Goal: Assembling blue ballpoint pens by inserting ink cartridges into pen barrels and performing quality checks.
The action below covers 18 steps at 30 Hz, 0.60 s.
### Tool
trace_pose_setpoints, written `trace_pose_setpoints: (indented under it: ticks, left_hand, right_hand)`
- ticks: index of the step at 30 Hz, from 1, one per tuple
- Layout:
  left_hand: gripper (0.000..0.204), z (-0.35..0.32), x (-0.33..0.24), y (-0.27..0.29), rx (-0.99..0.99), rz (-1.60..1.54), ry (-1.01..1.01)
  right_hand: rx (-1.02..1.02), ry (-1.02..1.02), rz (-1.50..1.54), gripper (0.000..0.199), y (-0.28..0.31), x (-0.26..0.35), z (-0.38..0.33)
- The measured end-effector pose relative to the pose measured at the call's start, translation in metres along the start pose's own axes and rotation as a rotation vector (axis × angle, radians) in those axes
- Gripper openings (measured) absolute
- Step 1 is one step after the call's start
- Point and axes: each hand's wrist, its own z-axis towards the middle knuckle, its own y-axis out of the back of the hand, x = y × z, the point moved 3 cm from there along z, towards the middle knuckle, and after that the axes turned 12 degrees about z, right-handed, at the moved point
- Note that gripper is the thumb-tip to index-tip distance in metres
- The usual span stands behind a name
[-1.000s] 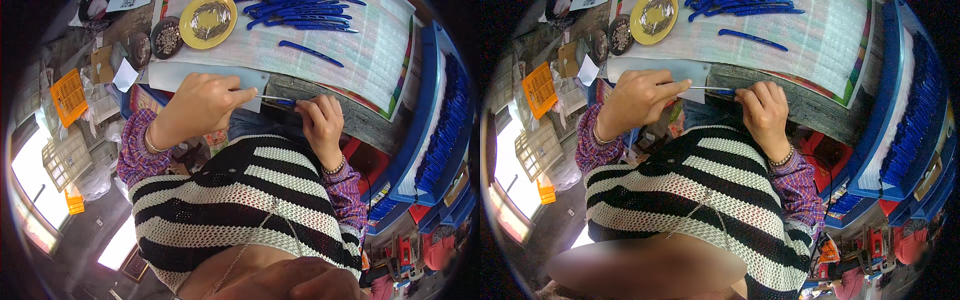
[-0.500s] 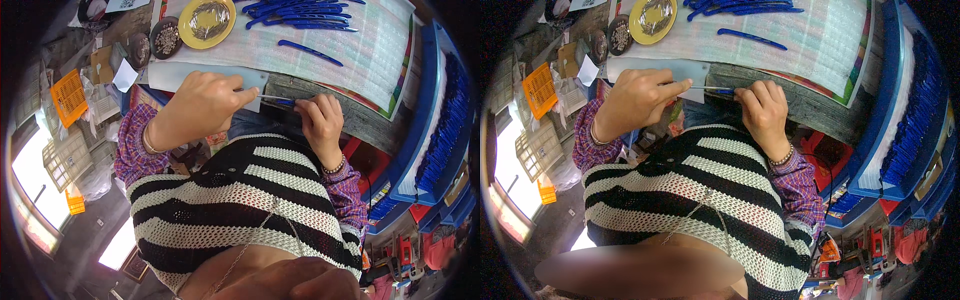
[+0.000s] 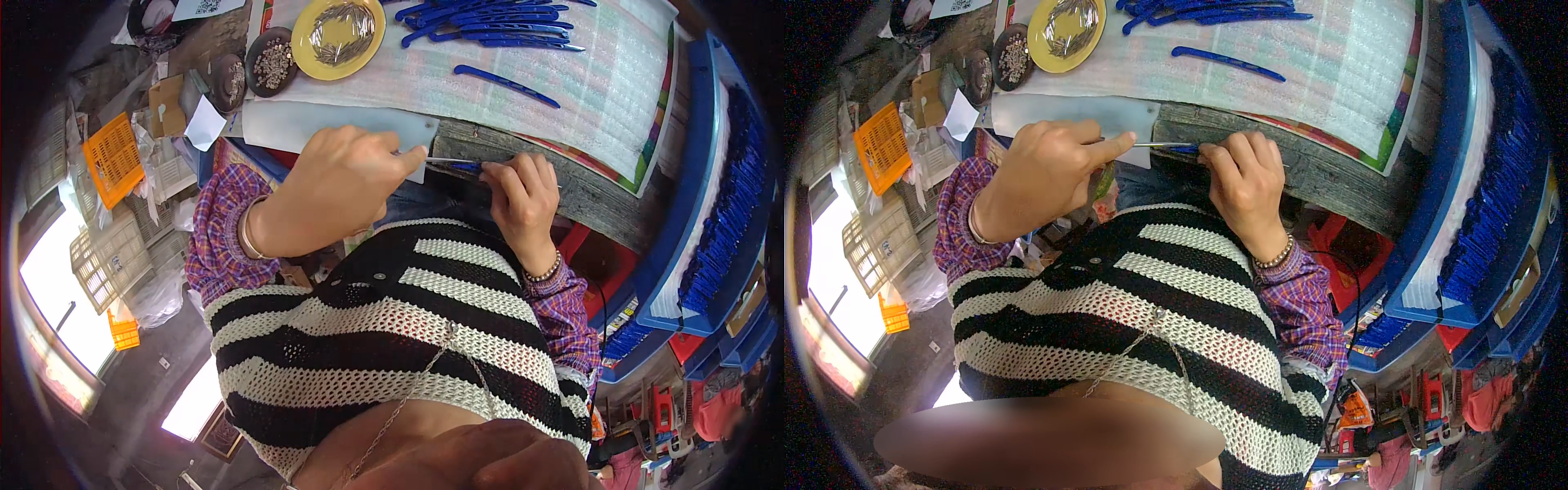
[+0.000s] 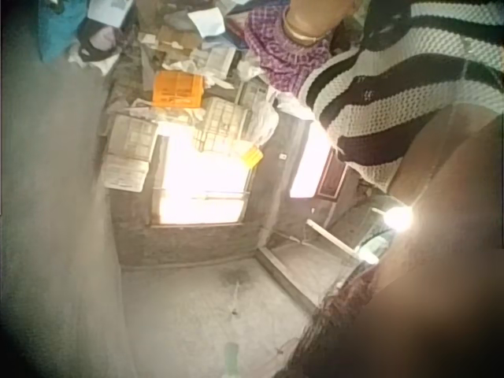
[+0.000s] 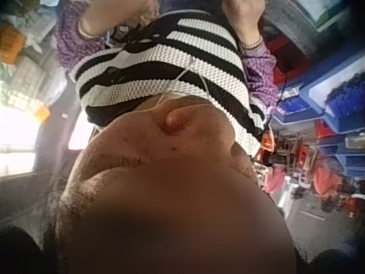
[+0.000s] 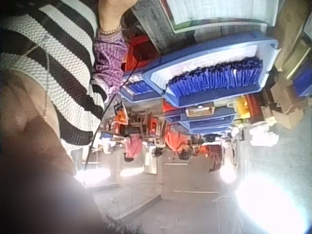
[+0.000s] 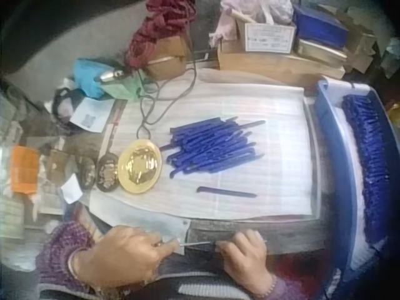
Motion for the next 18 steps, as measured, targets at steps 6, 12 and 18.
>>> trace_pose_setpoints:
  ticks: [6, 12, 18]
  left_hand:
    - [0.046, -0.016, -0.023, -0.012, 0.013, 0.075, 0.126]
    - [0.047, -0.022, -0.022, -0.023, -0.055, 0.045, 0.147]
    - [0.039, -0.022, -0.007, -0.03, -0.043, -0.126, 0.141]
  right_hand:
    - [-0.078, 0.035, -0.053, 0.022, -0.003, 0.003, -0.005]
    - [-0.09, 0.055, -0.083, 0.02, -0.006, 0.004, -0.009]
    - [-0.076, 0.034, -0.087, 0.019, -0.003, 0.006, -0.005]
